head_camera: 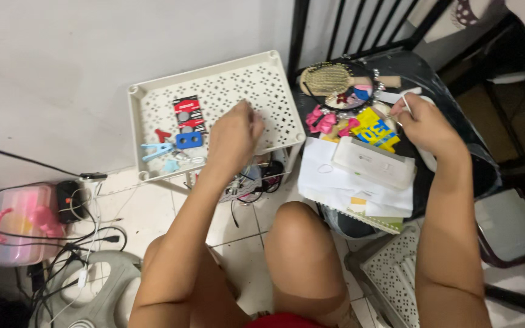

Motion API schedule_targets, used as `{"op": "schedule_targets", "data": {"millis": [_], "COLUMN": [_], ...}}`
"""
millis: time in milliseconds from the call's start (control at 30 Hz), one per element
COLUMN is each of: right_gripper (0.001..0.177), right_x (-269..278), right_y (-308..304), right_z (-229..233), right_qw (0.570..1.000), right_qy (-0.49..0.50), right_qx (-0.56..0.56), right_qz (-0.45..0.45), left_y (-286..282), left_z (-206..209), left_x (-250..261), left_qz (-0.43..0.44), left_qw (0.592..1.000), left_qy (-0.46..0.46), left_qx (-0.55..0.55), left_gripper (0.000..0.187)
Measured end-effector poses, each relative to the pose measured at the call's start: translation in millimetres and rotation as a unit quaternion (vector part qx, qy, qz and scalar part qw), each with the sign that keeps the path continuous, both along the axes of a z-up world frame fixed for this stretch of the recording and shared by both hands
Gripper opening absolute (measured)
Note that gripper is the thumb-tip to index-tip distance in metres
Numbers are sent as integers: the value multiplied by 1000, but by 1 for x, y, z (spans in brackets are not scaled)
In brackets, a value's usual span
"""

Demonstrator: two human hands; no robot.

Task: The person disassembles a small white plastic storage cart by removing the top tray and its contents, then detaching the vertical support poles. They place the tray, hairbrush, hair accessories, notebook, and other small items onto a nearby chair and floor.

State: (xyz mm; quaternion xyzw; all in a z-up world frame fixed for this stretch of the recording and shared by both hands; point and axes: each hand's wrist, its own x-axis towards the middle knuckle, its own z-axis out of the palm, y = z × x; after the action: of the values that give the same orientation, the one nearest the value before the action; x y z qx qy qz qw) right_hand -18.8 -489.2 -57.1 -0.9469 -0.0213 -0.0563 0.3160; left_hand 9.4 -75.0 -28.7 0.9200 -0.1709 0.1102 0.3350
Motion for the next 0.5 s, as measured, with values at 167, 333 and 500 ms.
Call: {"op": "schedule_targets", "data": {"millis": [167,333,500], "right_gripper": [14,13,17], "right_x": [-24,-42,-52], "right_y": [-15,-8,-2], "right_z": [-18,-31,-30], "right_qw": [997,987,990], "right_qy": [12,73,82], "right_qx": [-39,-99,-78], "right_qz": [-59,-107,-87], "left_y": [-105,-212,-256], "left_z": [0,-37,-73], "left_x": [-10,-6,5], "left_qz": [-183,-293,-298], "left_qw": [974,956,946], "left_qy": [109,-6,-106], "left_qx": [-80,19,71], "left_gripper": [28,33,17]}}
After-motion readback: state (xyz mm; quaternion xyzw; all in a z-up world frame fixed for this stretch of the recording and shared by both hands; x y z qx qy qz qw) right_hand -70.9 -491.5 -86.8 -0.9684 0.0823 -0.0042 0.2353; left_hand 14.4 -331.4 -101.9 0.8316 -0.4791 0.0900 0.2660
